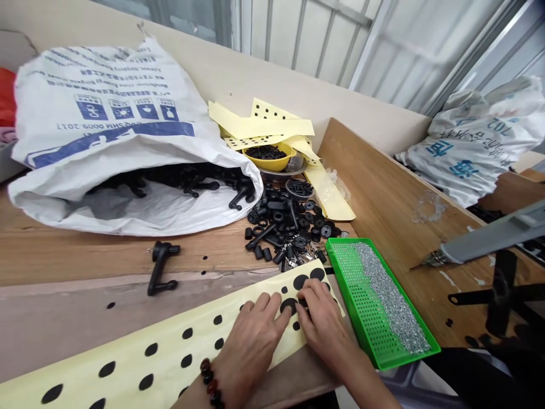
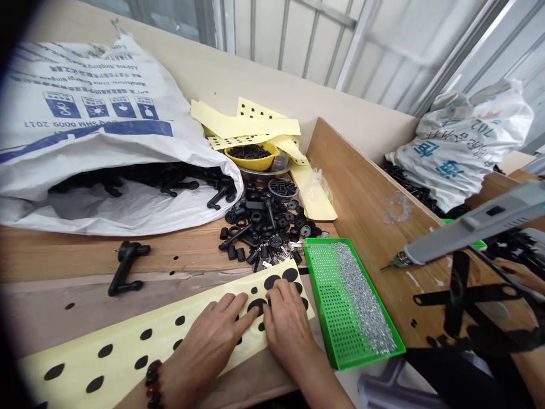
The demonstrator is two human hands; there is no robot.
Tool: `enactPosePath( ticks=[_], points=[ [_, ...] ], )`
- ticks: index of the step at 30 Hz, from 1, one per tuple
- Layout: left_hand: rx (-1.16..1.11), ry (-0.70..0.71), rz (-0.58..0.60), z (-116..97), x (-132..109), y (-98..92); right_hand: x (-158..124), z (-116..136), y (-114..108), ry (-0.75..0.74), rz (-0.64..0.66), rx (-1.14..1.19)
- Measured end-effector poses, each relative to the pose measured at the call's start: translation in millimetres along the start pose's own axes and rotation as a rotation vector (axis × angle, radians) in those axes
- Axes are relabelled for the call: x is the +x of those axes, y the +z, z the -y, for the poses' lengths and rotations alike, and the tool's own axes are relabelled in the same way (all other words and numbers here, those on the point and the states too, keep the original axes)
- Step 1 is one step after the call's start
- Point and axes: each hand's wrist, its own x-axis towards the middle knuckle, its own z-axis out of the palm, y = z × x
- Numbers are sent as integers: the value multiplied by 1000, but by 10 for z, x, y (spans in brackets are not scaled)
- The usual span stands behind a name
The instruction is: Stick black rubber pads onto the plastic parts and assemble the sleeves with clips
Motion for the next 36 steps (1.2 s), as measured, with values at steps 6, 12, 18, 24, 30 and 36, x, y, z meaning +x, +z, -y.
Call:
enactPosePath(
  ticks=[6,12,18,24,30,36],
  points=[
    [20,-4,-20,-18,-12,-4,27,11,23,-11,13,-102],
    [33,-30,-53,-94,-36,-4,43,95,-32,75,72,61],
    [-189,-39,-162,139,-229,-34,20,124,-77,93,162,144],
    [54,-601,-439,945,-540,-352,0,73,-97,-12,199,110],
    [84,-832,-213,1478,-511,-468,-6,77,-137,-88,126,148],
    [44,-609,-202,1251,-444,-325,-42,51,-271,57,60,449]
  ],
)
